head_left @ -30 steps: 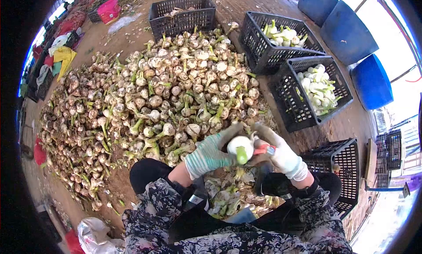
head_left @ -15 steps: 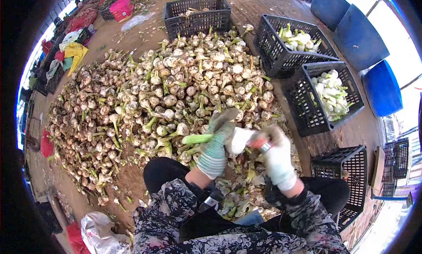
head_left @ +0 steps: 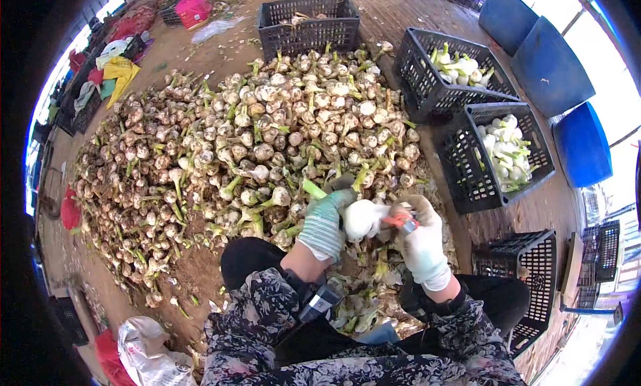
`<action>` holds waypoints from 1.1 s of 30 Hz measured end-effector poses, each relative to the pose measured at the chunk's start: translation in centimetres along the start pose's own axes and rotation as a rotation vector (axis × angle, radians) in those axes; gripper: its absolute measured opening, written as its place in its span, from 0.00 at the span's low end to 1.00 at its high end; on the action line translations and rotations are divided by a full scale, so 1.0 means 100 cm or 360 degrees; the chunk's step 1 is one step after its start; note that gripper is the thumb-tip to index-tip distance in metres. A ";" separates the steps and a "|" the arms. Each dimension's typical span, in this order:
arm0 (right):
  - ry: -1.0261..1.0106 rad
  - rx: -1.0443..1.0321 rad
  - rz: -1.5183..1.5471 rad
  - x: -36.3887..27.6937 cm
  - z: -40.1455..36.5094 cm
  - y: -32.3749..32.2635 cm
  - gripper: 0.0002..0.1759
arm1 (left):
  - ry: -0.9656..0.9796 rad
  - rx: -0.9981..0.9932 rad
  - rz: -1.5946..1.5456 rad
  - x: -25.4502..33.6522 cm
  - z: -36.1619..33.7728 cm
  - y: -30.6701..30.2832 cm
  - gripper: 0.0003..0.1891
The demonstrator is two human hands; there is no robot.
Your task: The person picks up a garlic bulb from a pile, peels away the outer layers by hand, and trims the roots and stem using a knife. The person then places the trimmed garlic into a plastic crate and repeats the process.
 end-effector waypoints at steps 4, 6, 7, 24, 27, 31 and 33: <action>0.0147 -0.0080 -0.0226 0.054 -0.005 -0.049 0.11 | -0.0105 -0.0201 -0.0019 0.010 -0.012 0.019 0.13; 0.0107 -0.1066 -0.2117 0.106 -0.036 -0.040 0.19 | -0.0014 -0.0446 -0.0306 0.018 -0.015 0.042 0.17; 0.0102 -0.1058 -0.2119 0.089 -0.034 -0.030 0.19 | 0.0047 -0.0470 -0.0206 0.021 -0.014 0.043 0.20; 0.0111 -0.0572 0.0153 0.049 -0.012 0.005 0.41 | 0.0409 0.0041 0.0699 0.001 0.000 0.027 0.14; 0.0763 -0.0825 0.0150 0.053 -0.002 0.009 0.27 | 0.0419 0.0279 0.0681 0.030 -0.003 0.011 0.17; 0.0253 -0.0879 -0.0074 0.003 0.055 -0.017 0.20 | 0.0578 0.0599 0.0320 0.080 -0.004 -0.012 0.23; 0.0241 -0.0563 0.1376 -0.012 0.111 -0.060 0.17 | 0.0619 0.0605 0.0217 0.081 0.000 -0.013 0.23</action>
Point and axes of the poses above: each hand's wrist, its own z-axis towards the middle knuckle, its own y-axis out of the palm, x = y × z, the point moved 9 cm from there along z, towards the middle knuckle, and after that the axes turned 10 degrees about -x, right-handed, at the moved point
